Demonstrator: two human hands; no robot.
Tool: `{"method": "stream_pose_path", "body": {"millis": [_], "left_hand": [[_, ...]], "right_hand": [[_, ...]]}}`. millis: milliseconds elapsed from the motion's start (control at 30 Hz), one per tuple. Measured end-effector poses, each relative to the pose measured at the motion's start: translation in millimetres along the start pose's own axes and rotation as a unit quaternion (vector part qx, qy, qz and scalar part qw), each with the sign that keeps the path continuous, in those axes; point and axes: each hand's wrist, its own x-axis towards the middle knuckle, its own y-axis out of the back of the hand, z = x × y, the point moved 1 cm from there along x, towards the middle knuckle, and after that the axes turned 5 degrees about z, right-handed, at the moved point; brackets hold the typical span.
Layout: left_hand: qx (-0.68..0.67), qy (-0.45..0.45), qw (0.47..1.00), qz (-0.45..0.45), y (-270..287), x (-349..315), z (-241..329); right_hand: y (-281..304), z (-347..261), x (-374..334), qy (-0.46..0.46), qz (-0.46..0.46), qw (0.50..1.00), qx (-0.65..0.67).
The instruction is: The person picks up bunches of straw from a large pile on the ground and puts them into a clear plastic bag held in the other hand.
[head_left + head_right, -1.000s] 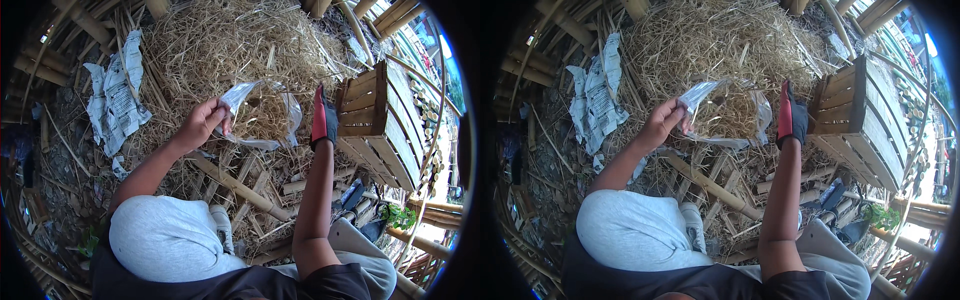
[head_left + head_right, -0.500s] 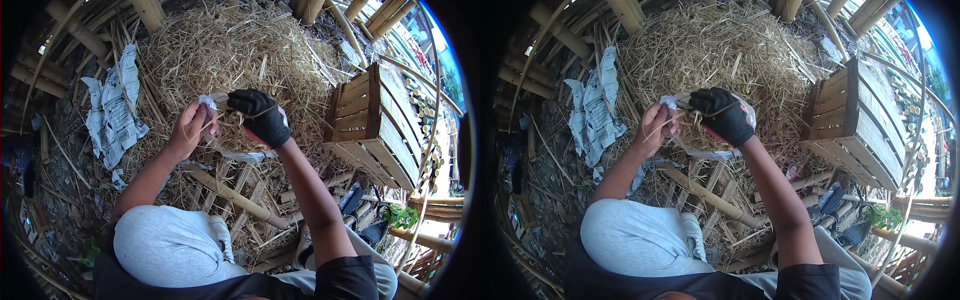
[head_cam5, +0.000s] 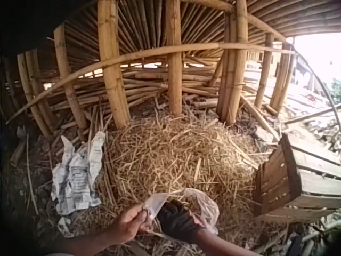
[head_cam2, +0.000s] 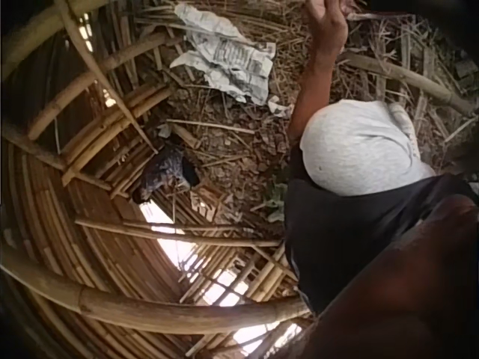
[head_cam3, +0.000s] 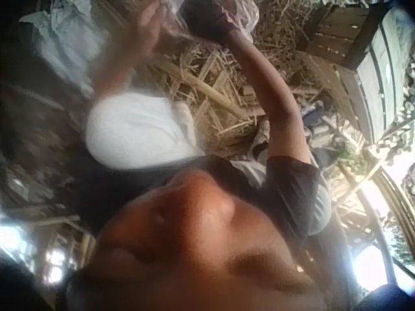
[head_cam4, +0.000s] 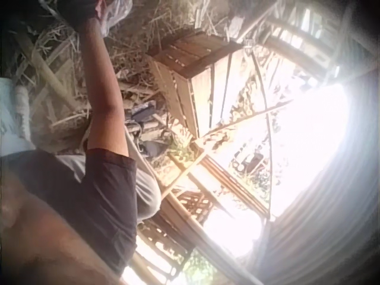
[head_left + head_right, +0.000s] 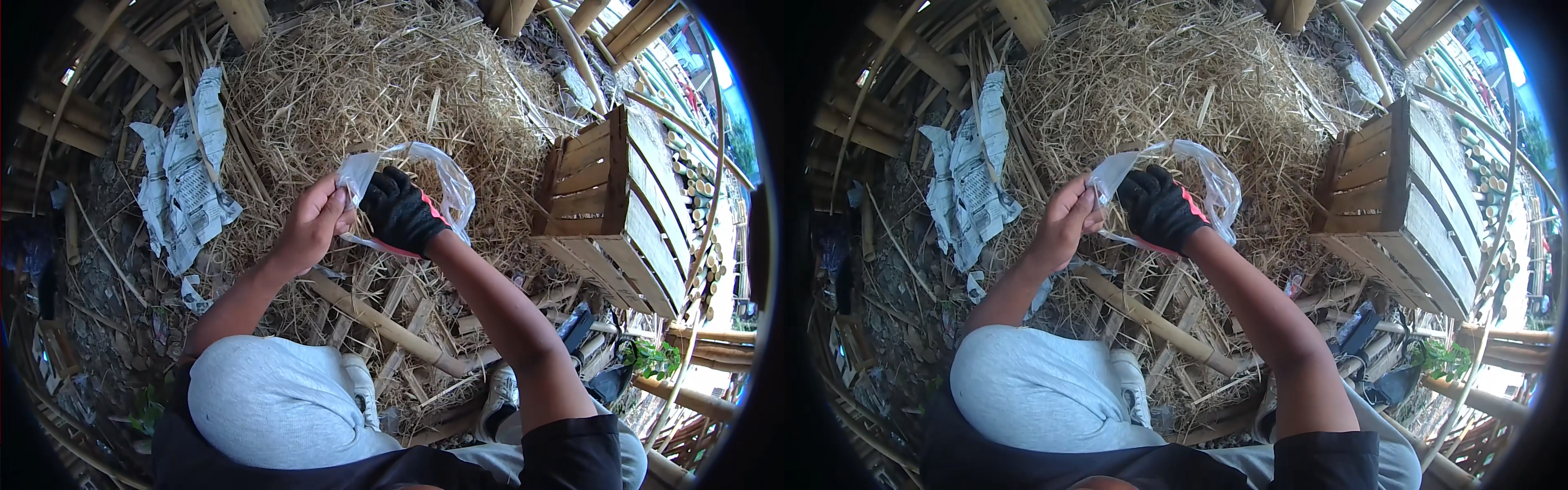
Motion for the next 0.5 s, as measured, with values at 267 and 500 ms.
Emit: {"method": "stream_pose_path", "body": {"millis": [267,500], "left_hand": [[0.095,0.061,0.988,-0.102,-40.1,-29.7,-4.7],[-0.004,0.028,0.998,0.055,-10.0,-6.7,-1.3]], "right_hand": [[-105.7,22.2,-23.1,-0.425,0.000,0.680,0.597],[-37.1,16.8,-4.4,-0.086,-0.139,0.983,0.084]]}}
